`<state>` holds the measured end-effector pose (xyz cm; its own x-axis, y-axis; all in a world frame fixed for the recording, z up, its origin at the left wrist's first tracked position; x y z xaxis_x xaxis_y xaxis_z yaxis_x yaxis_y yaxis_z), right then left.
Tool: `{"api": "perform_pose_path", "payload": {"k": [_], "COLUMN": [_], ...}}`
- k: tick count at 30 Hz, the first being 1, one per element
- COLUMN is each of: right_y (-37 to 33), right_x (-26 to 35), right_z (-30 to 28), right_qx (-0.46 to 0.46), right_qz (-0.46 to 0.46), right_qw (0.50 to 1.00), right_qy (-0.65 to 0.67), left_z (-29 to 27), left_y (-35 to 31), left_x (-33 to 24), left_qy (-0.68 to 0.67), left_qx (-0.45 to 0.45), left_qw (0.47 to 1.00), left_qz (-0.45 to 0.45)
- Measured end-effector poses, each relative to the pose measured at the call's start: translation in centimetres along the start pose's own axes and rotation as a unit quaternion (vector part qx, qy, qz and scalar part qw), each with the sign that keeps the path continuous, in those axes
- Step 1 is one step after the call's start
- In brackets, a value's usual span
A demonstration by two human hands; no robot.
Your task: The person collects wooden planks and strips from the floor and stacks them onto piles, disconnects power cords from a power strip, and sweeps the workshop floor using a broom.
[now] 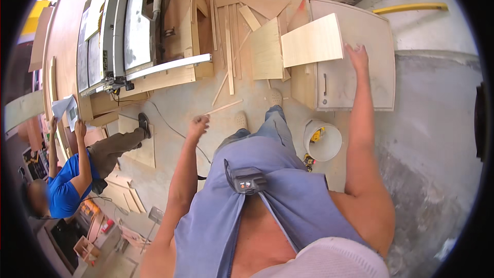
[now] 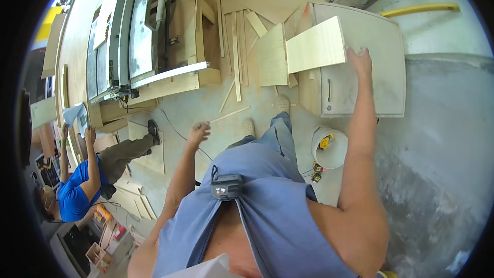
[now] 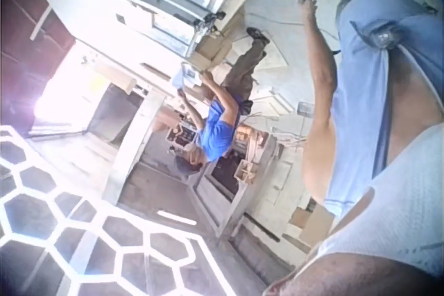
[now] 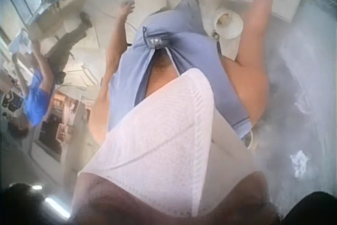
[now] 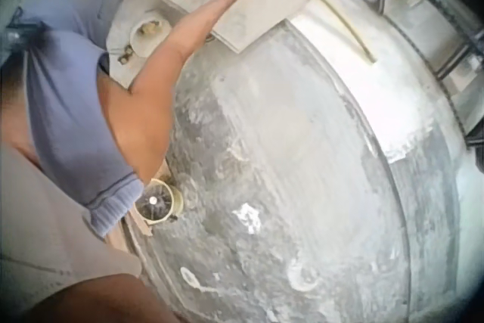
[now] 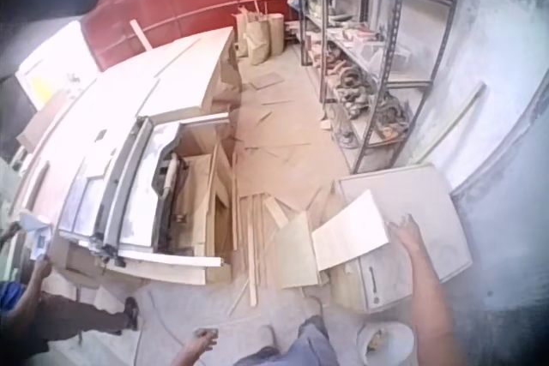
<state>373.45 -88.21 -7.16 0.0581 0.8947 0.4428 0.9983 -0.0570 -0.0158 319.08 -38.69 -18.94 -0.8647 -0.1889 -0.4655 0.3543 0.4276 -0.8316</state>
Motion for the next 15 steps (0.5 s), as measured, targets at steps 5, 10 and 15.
{"api": "perform_pose_path", "payload": {"k": [5, 10, 15], "right_y": [4.0, -2.4, -10.7], "right_x": [2.9, 9.8, 13.0], "right_z": [10.6, 12.1, 10.6], "right_qx": [0.306, 0.35, 0.352], "right_qz": [0.076, -0.048, -0.069], "right_qw": [0.929, 0.916, 0.932], "right_qy": [0.196, 0.19, 0.048], "left_z": [12.8, 23.7, 28.7], "left_y": [5.0, 12.6, 16.4], "left_x": [-3.6, -11.6, -17.6], "left_qy": [0.196, 0.193, 0.239], "left_qx": [0.044, 0.014, -0.019], "left_qw": [0.979, 0.976, 0.971], "left_qz": [0.04, 0.103, 0.017]}}
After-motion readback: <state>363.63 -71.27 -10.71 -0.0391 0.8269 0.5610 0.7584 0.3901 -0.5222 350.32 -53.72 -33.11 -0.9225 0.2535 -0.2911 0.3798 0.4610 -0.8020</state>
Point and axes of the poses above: each hand's wrist, its own y-axis towards the middle knuckle, its own z-axis out of the palm, x = y × z, the point moved 10 cm from there along y, towards the middle knuckle, and after that the axes turned 2 degrees about -z, right-handed, at the moved point
